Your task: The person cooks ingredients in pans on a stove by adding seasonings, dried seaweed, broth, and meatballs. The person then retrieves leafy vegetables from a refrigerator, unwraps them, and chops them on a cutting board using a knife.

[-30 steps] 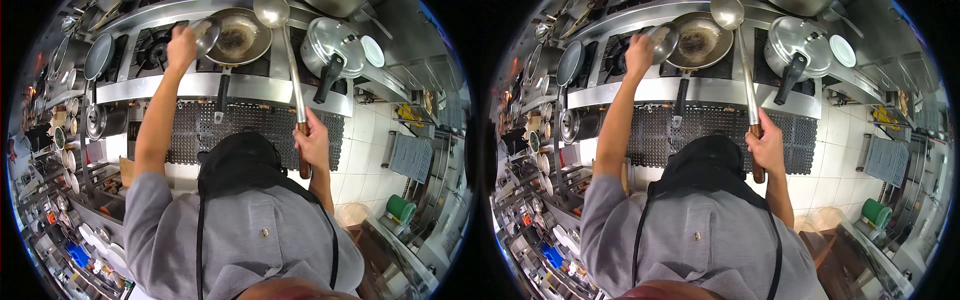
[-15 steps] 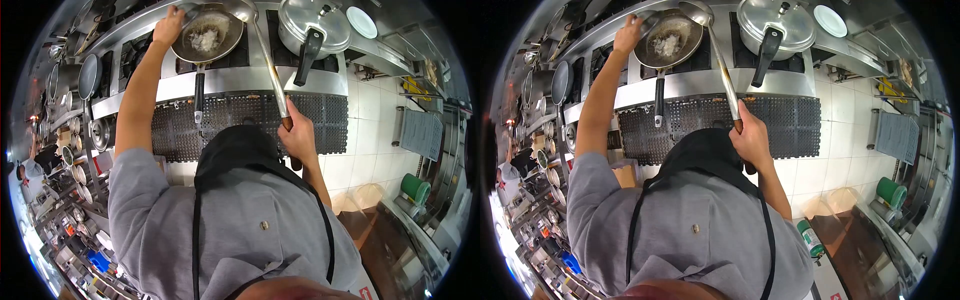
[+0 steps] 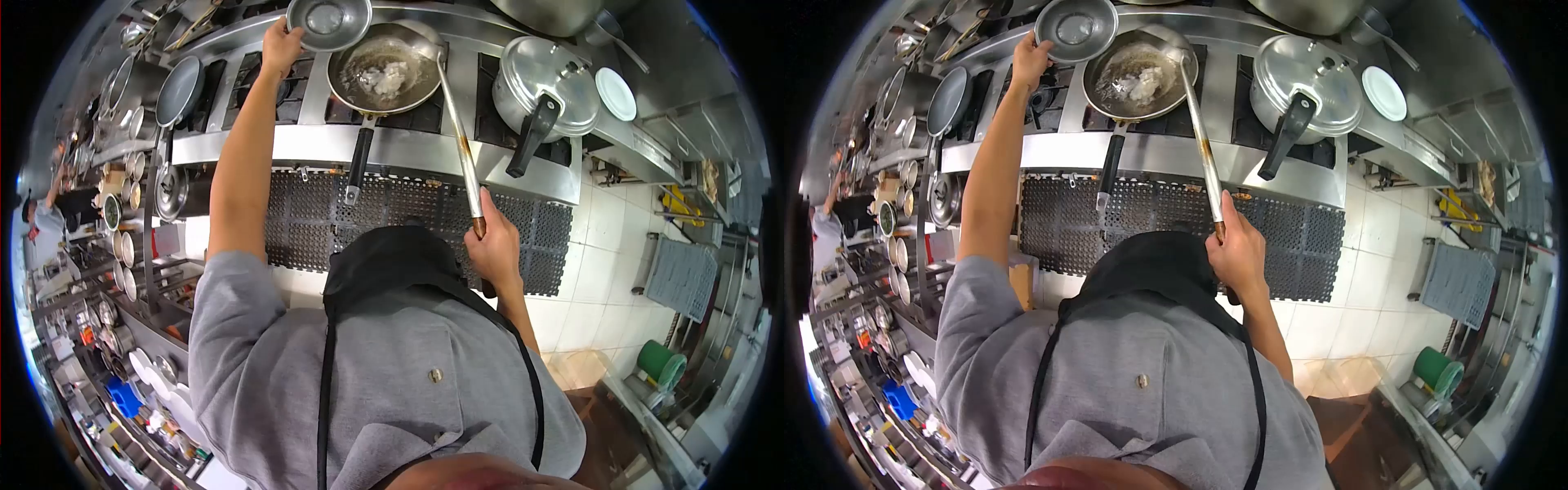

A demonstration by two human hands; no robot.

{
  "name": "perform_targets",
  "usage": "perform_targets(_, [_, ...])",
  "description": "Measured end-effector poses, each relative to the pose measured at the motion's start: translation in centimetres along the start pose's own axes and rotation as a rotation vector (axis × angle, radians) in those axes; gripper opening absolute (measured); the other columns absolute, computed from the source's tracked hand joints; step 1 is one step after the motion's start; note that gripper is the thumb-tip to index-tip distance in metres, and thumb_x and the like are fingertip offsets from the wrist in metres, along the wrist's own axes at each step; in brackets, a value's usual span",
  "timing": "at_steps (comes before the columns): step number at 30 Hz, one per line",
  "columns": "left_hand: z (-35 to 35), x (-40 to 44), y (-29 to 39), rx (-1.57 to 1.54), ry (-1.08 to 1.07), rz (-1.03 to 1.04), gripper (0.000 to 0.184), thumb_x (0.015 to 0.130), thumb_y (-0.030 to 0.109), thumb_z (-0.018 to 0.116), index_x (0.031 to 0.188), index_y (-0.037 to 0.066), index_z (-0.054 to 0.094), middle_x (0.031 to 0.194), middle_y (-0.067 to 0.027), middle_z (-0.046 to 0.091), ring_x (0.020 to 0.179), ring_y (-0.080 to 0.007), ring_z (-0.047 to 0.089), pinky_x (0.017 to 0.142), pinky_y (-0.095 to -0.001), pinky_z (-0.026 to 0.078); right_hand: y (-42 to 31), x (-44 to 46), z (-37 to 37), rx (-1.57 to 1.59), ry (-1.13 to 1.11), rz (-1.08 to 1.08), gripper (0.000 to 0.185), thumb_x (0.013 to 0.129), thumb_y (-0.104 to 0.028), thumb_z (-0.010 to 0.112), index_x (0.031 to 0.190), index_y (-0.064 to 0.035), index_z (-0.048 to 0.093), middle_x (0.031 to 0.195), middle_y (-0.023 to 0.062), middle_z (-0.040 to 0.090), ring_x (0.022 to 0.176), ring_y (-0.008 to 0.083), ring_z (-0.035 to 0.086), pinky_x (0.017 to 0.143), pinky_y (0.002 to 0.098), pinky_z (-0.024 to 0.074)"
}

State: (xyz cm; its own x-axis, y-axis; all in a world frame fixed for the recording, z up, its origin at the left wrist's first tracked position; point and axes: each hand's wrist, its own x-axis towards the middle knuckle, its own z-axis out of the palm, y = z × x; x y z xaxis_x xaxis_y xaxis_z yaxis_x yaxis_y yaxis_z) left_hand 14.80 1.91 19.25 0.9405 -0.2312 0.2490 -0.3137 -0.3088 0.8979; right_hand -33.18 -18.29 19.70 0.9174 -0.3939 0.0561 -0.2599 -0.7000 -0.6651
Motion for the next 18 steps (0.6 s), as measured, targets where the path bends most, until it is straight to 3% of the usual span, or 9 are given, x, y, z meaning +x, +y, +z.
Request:
perform_targets(3, [-2.7, -1.6, -2.7, -0.176, 0.178, -0.042, 0.015, 0.082, 0.006, 0.063, 0.094, -0.003, 0.064, 0.077, -0.0089, 0.065, 0.059, -0.015, 0.061, 0.054, -0.0289, 0.052, -0.4, -0.1, -0.1, 0.011, -0.008, 0.009, 0.066, 0.072, -0.002, 0.061, 0.137, 0.0005, 0.046, 0.08, 0.0168, 0.061, 0.069, 0.0307, 0.063, 0.065, 0.0389, 0.0511])
perform_targets(5, [-6.4, -4.8, -3.5, -0.289, 0.323, -0.102, 0.01, 0.084, 0.005, 0.063, 0.089, -0.003, 0.062, 0.077, -0.0088, 0.064, 0.064, -0.0156, 0.062, 0.055, -0.0279, 0.053, -0.8, 0.4, -0.2, 0.241, -0.046, 0.115, 0.068, 0.072, -0.002, 0.061, 0.138, 0.0015, 0.045, 0.072, 0.0143, 0.056, 0.062, 0.0213, 0.06, 0.063, 0.0342, 0.0508])
perform_targets(6, [-8.7, -7.1, -3.8, -0.315, 0.374, -0.137, 0.009, 0.084, 0.005, 0.063, 0.089, -0.002, 0.061, 0.077, -0.0087, 0.064, 0.063, -0.0149, 0.061, 0.054, -0.0274, 0.051, 1.4, 0.2, 1.6, 0.348, 0.025, 0.009, 0.066, 0.074, -0.001, 0.06, 0.138, 0.0022, 0.044, 0.067, 0.0084, 0.054, 0.057, 0.0125, 0.055, 0.058, 0.0292, 0.0493])
perform_targets(7, [-11.2, -10.1, -4.0, -0.339, 0.433, -0.174, 0.008, 0.083, 0.005, 0.063, 0.088, -0.001, 0.061, 0.076, -0.0086, 0.064, 0.062, -0.0142, 0.06, 0.054, -0.0269, 0.05, 1.0, 0.5, 1.4, 0.341, -0.01, -0.007, 0.066, 0.074, -0.001, 0.06, 0.138, 0.0022, 0.044, 0.067, 0.0084, 0.054, 0.057, 0.0125, 0.055, 0.058, 0.0292, 0.0493])
perform_targets(10, [-19.9, -20.9, -10.6, -0.343, 0.627, -0.371, 0.006, 0.082, 0.007, 0.063, 0.084, 0.003, 0.059, 0.07, -0.0066, 0.059, 0.055, -0.0129, 0.053, 0.051, -0.0276, 0.045, -2.3, 2.5, 0.4, 0.68, -0.269, 0.24, 0.062, 0.081, 0.002, 0.058, 0.141, 0.0004, 0.042, 0.072, -0.0007, 0.056, 0.053, 0.006, 0.052, 0.05, 0.022, 0.0441])
perform_targets(13, [-26.8, -34.4, -11.2, -0.076, 0.892, -0.795, 0.016, 0.085, 0.013, 0.065, 0.085, 0.001, 0.053, 0.07, -0.0086, 0.057, 0.061, -0.0191, 0.061, 0.051, -0.033, 0.051, -5.2, 5.2, 2.5, 0.781, -0.432, 0.15, 0.062, 0.08, 0.004, 0.061, 0.139, 0.004, 0.041, 0.072, 0.0014, 0.057, 0.05, 0.0063, 0.049, 0.044, 0.0197, 0.0373])
perform_targets(14, [-28.1, -39.2, -11.3, -0.011, 1.044, -0.811, 0.017, 0.085, 0.011, 0.065, 0.084, 0.001, 0.052, 0.071, -0.0101, 0.058, 0.059, -0.0203, 0.061, 0.05, -0.0344, 0.052, -6.8, 6.2, 3.1, 0.793, -0.492, 0.147, 0.064, 0.078, 0.005, 0.062, 0.138, 0.0072, 0.04, 0.073, 0.003, 0.057, 0.051, 0.0066, 0.049, 0.043, 0.0198, 0.0366])
perform_targets(15, [-29.5, -43.9, -12.1, -0.18, 1.209, -0.8, 0.015, 0.084, 0.009, 0.065, 0.082, 0.002, 0.052, 0.071, -0.0105, 0.058, 0.056, -0.0202, 0.059, 0.048, -0.0347, 0.052, -8.3, 7.0, 4.2, 0.814, -0.521, 0.086, 0.066, 0.078, 0.005, 0.063, 0.139, 0.0081, 0.039, 0.074, 0.0035, 0.057, 0.052, 0.0071, 0.049, 0.043, 0.0203, 0.0361])
perform_targets(18, [-34.6, -54.6, -9.1, -0.309, 1.557, -0.846, 0.008, 0.084, 0.003, 0.061, 0.085, 0.004, 0.054, 0.07, -0.0068, 0.056, 0.059, -0.0176, 0.058, 0.05, -0.0301, 0.049, -12.6, 10.3, 8.4, 0.811, -0.857, -0.041, 0.07, 0.076, 0.006, 0.062, 0.14, 0.0112, 0.034, 0.078, 0.0072, 0.054, 0.053, 0.01, 0.05, 0.046, 0.0221, 0.0445])
